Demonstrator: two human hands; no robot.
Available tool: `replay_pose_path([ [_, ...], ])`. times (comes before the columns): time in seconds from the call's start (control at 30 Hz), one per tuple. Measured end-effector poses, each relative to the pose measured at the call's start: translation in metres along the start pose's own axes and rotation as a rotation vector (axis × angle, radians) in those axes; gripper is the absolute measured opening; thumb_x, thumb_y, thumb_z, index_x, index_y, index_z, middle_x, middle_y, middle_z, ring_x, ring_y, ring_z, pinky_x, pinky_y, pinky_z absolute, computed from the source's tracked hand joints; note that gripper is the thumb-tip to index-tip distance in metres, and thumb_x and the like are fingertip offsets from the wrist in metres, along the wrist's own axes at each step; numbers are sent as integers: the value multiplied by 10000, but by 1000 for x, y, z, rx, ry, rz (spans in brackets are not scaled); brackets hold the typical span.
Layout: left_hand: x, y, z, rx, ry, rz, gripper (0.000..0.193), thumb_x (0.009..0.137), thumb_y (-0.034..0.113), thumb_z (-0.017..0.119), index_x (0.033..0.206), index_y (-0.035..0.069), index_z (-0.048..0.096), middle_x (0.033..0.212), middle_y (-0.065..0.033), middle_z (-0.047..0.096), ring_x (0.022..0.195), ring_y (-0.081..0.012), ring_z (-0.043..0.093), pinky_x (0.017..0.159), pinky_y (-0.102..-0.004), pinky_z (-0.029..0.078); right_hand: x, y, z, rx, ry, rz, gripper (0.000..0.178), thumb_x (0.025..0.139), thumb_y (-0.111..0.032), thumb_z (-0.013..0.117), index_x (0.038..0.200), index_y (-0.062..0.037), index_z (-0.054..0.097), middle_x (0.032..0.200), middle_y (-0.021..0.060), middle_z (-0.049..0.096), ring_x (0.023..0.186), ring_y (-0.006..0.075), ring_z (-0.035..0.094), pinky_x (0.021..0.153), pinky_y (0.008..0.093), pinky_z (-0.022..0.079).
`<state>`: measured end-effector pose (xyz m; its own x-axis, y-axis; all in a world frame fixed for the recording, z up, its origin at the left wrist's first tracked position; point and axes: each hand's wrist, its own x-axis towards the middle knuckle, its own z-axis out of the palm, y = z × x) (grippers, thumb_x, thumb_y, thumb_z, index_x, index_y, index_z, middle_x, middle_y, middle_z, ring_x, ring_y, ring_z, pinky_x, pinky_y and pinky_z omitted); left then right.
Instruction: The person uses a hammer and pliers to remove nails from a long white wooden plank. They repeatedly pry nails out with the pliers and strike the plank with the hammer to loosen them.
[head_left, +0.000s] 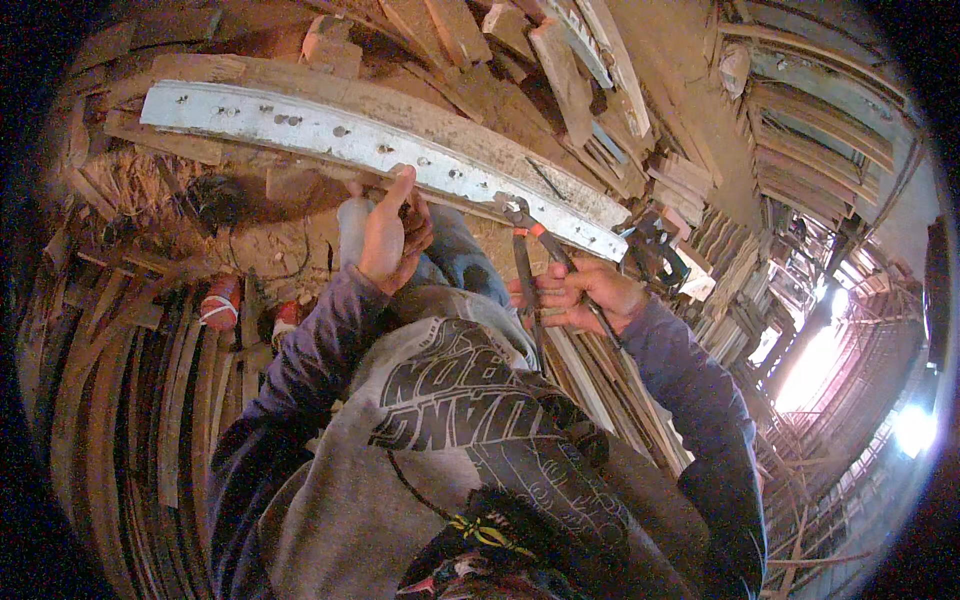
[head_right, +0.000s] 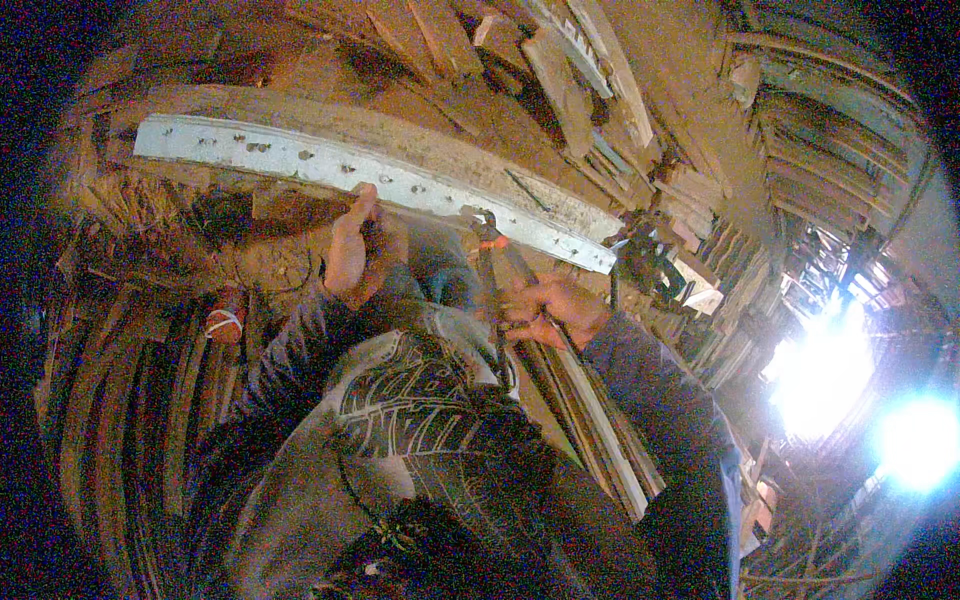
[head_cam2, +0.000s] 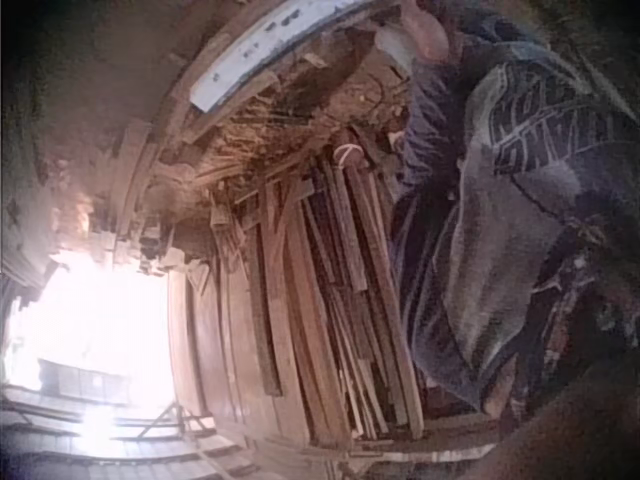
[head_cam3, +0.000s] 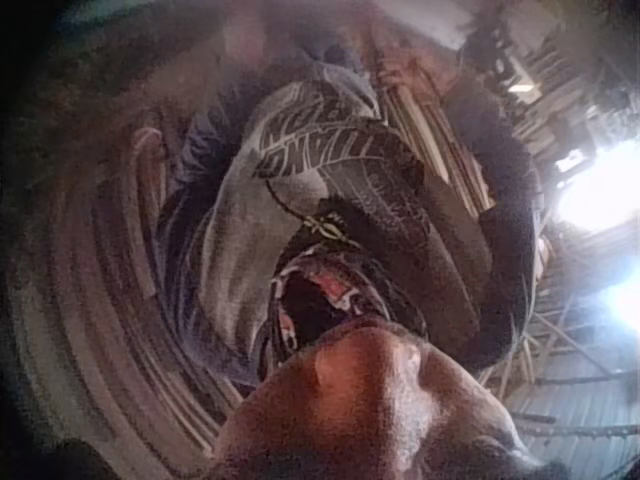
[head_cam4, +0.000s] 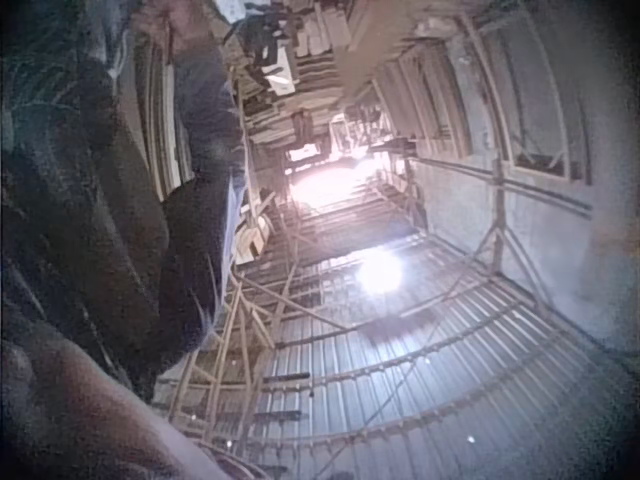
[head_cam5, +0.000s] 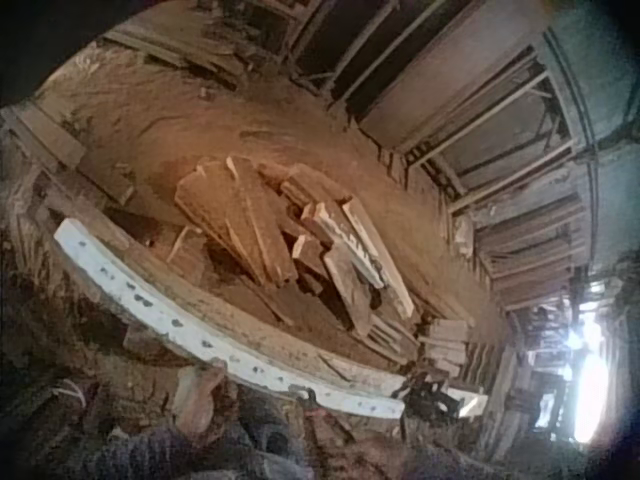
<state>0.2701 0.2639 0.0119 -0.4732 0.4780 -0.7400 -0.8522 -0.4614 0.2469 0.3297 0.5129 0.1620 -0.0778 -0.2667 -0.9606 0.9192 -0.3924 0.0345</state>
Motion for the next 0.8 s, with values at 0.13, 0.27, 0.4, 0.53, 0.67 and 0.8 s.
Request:
replay_pose_path([
  [0.13,5,-1,1,-134,110,-69,313,999,387,541,762,188,498,541,49,393,440,-102,382,416,-257,312,-7,-33,19,43,-99,90,260,773,20,456,986,-89,557,1397,324,455,1330,459,435,1079,624,367],
  [0.27,5,-3,4,-98,165,-3,460,966,437,605,651,150,432,531,56,320,409,-66,277,396,-239,212,-3,-63,22,49,-197,146,239,731,-26,469,928,-102,580,1399,325,454,1350,466,406,1094,641,331],
  [0.4,4,0,0,-49,117,26,451,956,438,622,664,138,454,540,56,343,419,-66,289,401,-237,215,6,-82,16,210,-337,217,485,700,-50,501,1181,-32,558,1300,274,533,1372,460,381,1114,634,300],
  [0.53,5,0,-3,-37,95,13,434,961,426,619,673,137,469,543,56,361,423,-66,295,404,-238,213,10,-79,7,276,-309,159,340,705,-57,505,1041,-37,560,1197,226,555,1323,441,431,1091,604,347],
  [0.67,6,-1,-3,-15,114,26,413,974,394,609,673,147,473,543,59,364,424,-59,291,407,-240,209,11,-65,-5,383,-238,87,279,742,-54,496,1020,-34,517,1148,203,532,1105,334,558,935,474,491],
  [0.8,10,-3,-7,0,122,16,384,976,376,611,690,152,489,552,59,373,434,-51,295,413,-241,211,13,-61,-19,326,-224,101,305,818,-73,485,1120,-28,502,1103,186,514,872,191,544,714,328,504],
])
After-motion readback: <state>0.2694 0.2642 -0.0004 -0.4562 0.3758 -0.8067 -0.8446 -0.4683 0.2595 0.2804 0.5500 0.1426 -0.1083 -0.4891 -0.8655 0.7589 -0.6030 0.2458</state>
